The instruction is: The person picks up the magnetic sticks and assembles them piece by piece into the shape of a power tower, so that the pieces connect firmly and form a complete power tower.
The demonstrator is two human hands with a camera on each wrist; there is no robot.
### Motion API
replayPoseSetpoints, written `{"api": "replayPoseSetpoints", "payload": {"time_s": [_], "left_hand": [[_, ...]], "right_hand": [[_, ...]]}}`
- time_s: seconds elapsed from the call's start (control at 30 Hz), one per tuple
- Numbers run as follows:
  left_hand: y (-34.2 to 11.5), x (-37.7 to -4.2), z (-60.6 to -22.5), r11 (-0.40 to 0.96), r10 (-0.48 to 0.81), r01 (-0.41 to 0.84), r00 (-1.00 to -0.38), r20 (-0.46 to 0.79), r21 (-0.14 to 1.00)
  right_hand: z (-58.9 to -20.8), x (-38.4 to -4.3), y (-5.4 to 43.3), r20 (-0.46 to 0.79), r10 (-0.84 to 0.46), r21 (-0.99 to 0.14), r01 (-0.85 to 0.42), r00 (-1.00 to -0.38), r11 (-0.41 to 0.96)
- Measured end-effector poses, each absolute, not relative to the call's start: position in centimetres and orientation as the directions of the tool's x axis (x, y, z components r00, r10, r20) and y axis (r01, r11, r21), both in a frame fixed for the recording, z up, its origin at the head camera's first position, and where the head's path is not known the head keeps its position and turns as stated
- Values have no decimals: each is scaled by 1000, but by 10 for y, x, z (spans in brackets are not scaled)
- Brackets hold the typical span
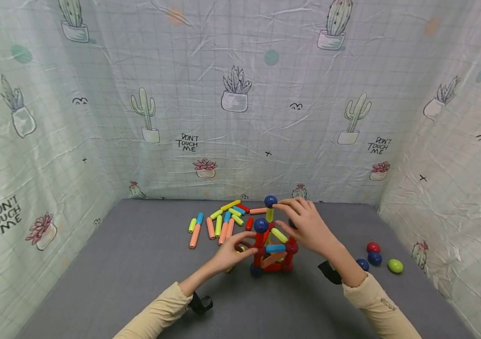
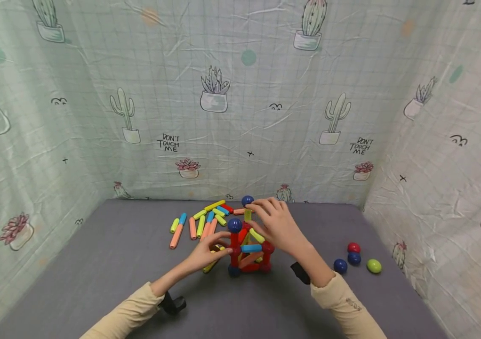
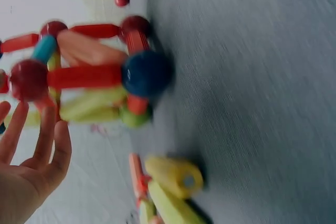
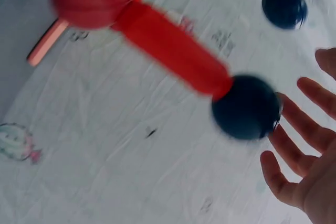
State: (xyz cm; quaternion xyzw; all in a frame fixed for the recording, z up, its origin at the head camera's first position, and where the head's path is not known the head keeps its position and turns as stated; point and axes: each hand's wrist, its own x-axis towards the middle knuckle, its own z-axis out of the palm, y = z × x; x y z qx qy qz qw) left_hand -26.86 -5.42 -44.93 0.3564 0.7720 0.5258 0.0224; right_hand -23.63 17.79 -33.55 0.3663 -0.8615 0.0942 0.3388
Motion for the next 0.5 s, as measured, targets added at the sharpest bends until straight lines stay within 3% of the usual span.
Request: {"api": "replayPoseSetpoints", "payload": {"time_s": [0.13,0.27,0.37,0.5], "left_hand": [[-70,-278,-455,203,577,558,-732,362,805],[-82,-284,-461,319,598,616,-720,352,720],[-88,-287,-465,462,624,712,-685,377,529],[-89,-286,-472,617,677,776,-609,413,131]], "right_hand": [[-342,-237,194,695,-472,4,-654,-542,757],[-348,-238,202,696,-422,-44,-621,-581,782],[-352,-238,203,688,-408,-66,-612,-600,788],[-355,-239,203,682,-407,-79,-614,-608,785]]}}
